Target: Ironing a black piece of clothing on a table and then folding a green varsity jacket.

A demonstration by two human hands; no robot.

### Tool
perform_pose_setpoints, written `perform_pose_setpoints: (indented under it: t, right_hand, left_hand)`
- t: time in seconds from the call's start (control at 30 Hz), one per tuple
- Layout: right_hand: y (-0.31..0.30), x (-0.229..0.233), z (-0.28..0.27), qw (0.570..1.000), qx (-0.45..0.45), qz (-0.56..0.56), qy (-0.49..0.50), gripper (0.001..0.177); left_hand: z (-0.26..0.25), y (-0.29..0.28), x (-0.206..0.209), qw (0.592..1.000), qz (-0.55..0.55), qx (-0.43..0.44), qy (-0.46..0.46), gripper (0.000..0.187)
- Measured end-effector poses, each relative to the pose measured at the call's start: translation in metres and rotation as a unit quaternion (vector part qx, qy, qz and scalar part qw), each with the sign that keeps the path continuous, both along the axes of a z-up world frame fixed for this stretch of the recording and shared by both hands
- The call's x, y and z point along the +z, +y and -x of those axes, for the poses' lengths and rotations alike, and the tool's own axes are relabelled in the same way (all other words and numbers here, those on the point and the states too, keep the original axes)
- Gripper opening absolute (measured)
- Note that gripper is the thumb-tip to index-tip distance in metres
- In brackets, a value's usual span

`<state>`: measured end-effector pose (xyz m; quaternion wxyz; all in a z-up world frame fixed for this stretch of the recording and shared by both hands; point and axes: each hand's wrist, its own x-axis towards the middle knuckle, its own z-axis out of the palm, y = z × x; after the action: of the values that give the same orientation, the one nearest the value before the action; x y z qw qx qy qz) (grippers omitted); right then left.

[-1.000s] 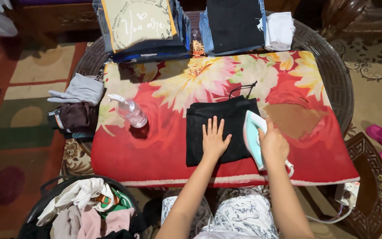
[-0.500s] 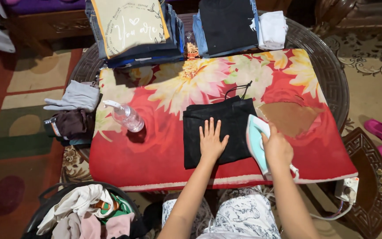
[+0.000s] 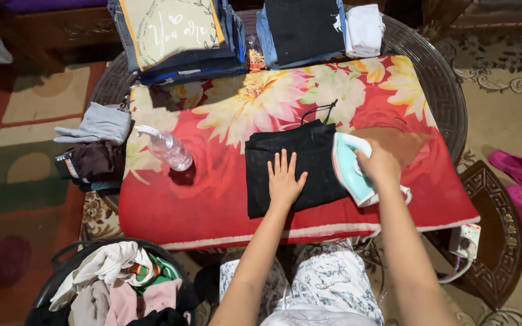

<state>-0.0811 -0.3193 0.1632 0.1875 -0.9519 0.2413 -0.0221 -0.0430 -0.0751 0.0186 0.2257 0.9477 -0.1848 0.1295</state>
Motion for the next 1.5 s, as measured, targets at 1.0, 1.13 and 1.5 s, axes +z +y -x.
perform_pose_setpoints:
  t: [1.0,1.13,1.5]
  right_hand:
    - [-0.008,-0.104,-0.003,0.967,0.107,0.096,-0.208,0.037]
    - [0.008,-0.106,-0.005,0.981,0.092,0.059,-0.160,0.044]
    - [-0.049,-0.177,-0.048,0.947,0.100,-0.306,-0.013,0.062]
  left_hand:
    - [0.004,0.008,-0.004,0.999,-0.022,0.016,-0.023,0.068]
    - [0.027,0.037,0.009,0.992,-0.050,0.101,-0.054,0.069]
    - [0.032,0.115,-0.017,0.890,0.289,0.182,0.301,0.069]
